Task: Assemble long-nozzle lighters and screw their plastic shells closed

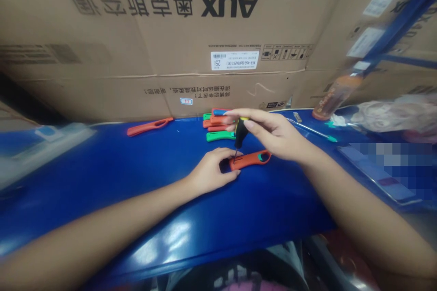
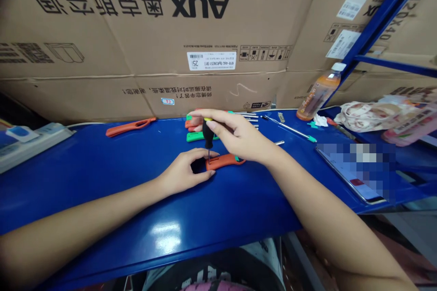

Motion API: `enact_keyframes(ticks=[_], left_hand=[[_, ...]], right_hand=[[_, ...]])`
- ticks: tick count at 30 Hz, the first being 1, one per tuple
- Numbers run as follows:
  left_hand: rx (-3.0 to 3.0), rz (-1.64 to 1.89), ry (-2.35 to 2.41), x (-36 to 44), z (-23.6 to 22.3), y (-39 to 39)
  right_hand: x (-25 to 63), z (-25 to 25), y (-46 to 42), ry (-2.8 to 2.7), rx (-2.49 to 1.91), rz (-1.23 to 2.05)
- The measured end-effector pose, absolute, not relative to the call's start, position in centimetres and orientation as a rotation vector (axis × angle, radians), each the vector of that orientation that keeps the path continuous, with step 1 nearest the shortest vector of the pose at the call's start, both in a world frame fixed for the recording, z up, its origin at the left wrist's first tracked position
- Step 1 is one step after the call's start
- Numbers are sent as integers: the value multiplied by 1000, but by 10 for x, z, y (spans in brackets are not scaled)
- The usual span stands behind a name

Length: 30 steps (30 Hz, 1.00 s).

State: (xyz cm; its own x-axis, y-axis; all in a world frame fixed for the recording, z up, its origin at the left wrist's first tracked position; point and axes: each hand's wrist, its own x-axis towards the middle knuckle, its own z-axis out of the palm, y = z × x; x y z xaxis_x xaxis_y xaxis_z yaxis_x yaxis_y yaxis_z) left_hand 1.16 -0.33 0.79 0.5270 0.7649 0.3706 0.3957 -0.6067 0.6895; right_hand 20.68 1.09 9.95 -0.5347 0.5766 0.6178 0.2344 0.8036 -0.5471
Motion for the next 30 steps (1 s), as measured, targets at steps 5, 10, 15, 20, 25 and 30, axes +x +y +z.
enact_keyframes(ticks=[5,10,15,20,25,30], left_hand=[[2294,855,910,12,10,-3],[2296,882,890,12,8,-2],[2303,864,909,12,7,-1],[2308,871,902,12,6,-2],[2316,882,947,11,3,-2],[2330,903,953,12,3,-2]], right_hand=[[201,86,12,-1914,-662,137],[198,85,11,-2018,-563,401],[198,84,16,-1944,-572,237],[198,90,14,-2043,-561,558],[194,92,13,-1965,-575,421],[199,92,18,-2150,-593,309]])
